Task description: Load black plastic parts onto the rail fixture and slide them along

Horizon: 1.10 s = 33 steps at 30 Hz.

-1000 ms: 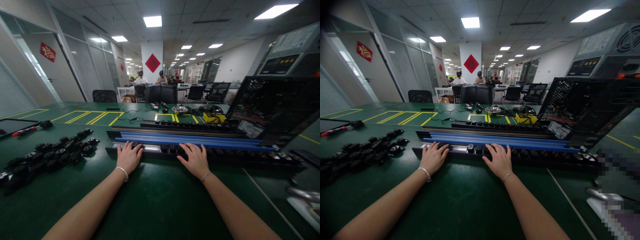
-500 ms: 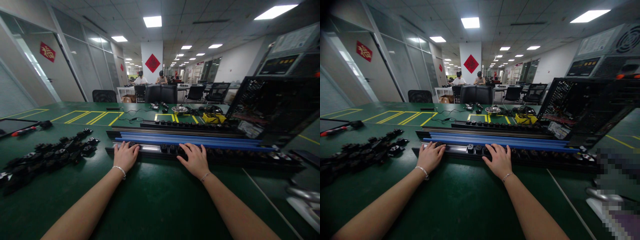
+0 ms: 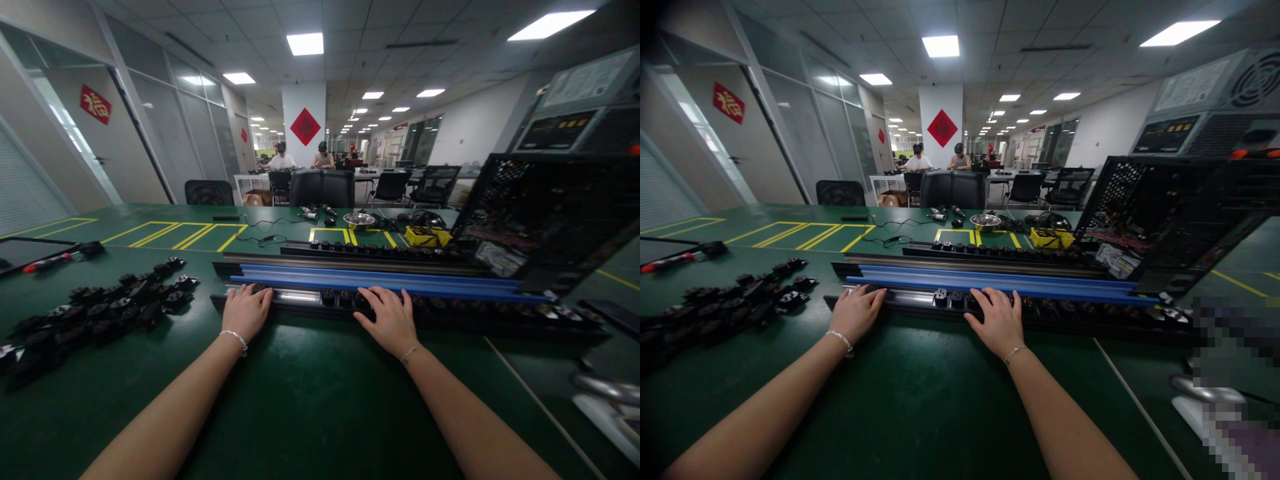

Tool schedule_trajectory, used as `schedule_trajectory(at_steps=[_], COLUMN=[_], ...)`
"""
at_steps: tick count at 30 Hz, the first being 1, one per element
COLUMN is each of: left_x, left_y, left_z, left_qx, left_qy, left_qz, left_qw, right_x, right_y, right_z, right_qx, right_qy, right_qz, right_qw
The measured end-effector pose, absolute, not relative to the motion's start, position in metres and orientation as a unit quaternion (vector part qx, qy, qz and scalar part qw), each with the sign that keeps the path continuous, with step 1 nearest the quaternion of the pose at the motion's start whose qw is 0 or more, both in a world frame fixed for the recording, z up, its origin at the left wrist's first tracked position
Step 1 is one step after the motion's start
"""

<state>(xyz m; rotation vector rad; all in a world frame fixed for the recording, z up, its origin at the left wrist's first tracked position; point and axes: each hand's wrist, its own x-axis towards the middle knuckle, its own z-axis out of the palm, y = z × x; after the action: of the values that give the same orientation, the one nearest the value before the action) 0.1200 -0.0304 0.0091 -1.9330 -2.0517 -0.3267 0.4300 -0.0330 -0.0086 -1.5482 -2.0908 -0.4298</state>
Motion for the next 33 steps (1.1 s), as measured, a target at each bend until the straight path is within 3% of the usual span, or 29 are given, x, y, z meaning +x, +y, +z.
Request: schedule_trajectory(at_steps=[33], left_x=[0.097], left_y=[-0.022], left_z=[0.014], left_qx=[-0.641], left_qy=[-0.752], left_qz=[-0.117], left_qw=[0.102], right_x=[0.431], right_y=[-0.033], right_z=[-0.010], right_qx=[-0.566], right_qy=[-0.769], right_qz=[-0.162], right_qw=[0.251])
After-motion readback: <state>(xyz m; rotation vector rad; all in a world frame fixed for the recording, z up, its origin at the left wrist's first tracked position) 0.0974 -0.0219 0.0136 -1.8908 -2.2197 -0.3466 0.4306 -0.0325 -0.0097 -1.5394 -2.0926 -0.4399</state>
